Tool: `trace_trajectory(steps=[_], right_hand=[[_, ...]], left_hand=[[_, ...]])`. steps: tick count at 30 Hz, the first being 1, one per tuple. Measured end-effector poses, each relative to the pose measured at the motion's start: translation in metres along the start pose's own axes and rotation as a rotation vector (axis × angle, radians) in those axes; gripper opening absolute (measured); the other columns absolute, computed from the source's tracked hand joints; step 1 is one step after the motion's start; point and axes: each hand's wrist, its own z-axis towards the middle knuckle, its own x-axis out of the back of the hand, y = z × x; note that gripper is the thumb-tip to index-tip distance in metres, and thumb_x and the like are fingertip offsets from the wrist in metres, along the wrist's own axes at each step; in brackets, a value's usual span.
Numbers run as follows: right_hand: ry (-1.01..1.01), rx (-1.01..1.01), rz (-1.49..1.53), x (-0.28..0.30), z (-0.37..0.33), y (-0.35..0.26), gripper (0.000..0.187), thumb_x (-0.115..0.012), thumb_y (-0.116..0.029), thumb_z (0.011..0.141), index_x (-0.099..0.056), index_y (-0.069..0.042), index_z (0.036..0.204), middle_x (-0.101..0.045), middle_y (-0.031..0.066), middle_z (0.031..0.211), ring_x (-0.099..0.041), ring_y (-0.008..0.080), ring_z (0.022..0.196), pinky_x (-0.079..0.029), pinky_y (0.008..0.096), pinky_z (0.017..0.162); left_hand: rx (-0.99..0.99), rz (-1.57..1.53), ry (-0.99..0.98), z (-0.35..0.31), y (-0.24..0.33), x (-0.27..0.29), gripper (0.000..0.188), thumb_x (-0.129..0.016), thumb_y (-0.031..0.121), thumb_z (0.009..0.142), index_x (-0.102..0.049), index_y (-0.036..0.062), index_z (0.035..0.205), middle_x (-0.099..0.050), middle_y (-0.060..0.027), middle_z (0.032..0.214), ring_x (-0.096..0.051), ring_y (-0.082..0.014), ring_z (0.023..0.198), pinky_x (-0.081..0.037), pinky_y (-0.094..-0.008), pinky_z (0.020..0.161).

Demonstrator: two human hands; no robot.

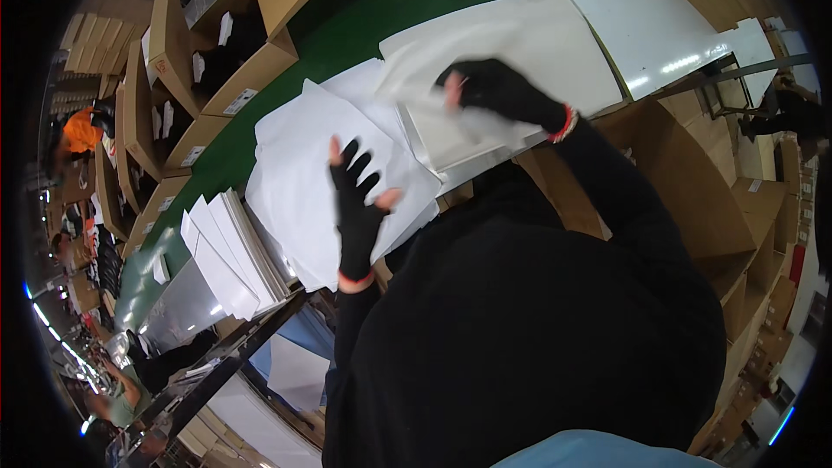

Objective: The person wraps black shoes in white tissue paper and places them into cardboard boxes on a conveyor belt. They repeatedly fold the tissue around each shoe, insert the wrapped shoe into a box, and add additional tissue paper before closing the box.

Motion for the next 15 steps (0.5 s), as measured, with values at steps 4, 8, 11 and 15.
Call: trace_trajectory(steps=[4, 8, 11, 15], right_hand=[[-0.319, 0.204, -0.239, -0.050, 0.002, -0.026, 0.016, -0.064, -0.009, 0.086, -0.068, -0.001, 0.099, -0.070, 0.0073, 0.096, -0.065, 0.0156, 0.091, -0.050, 0.0304, 0.087], [0.162, 0.031, -0.317, 0.017, 0.003, 0.059, 0.017, -0.066, -0.009, 0.080, -0.069, 0.000, 0.094, -0.070, 0.0092, 0.085, -0.066, 0.0160, 0.078, -0.052, 0.0292, 0.075], [0.199, -0.098, -1.000, 0.075, -0.039, 0.155, 0.036, -0.081, -0.026, 0.060, -0.063, -0.010, 0.088, -0.064, 0.0094, 0.088, -0.062, 0.0268, 0.089, -0.048, 0.0373, 0.079], [0.330, -0.089, -0.960, 0.077, -0.051, 0.168, 0.052, -0.085, -0.040, 0.049, -0.059, -0.015, 0.086, -0.054, 0.0071, 0.086, -0.054, 0.0271, 0.089, -0.043, 0.0397, 0.076]], left_hand=[[-0.058, 0.157, -0.180, 0.028, 0.009, -0.026, 0.047, -0.061, 0.011, 0.088, -0.050, 0.0021, 0.133, -0.061, -0.0113, 0.118, -0.057, -0.0158, 0.104, -0.045, -0.0299, 0.089], [-0.076, 0.190, 0.136, 0.030, -0.016, 0.020, 0.029, -0.049, -0.002, 0.087, -0.060, -0.0024, 0.114, -0.065, -0.0060, 0.088, -0.061, -0.0122, 0.077, -0.048, -0.0266, 0.068], [-0.117, 0.028, 0.395, 0.024, -0.015, 0.073, 0.028, -0.052, 0.012, 0.092, -0.060, -0.0007, 0.116, -0.064, -0.0026, 0.100, -0.058, -0.0088, 0.085, -0.044, -0.0214, 0.071], [-0.062, 0.124, 0.565, -0.019, -0.033, 0.130, 0.035, -0.055, 0.020, 0.094, -0.057, -0.0013, 0.122, -0.060, -0.0080, 0.116, -0.054, -0.0169, 0.107, -0.040, -0.0299, 0.094]])
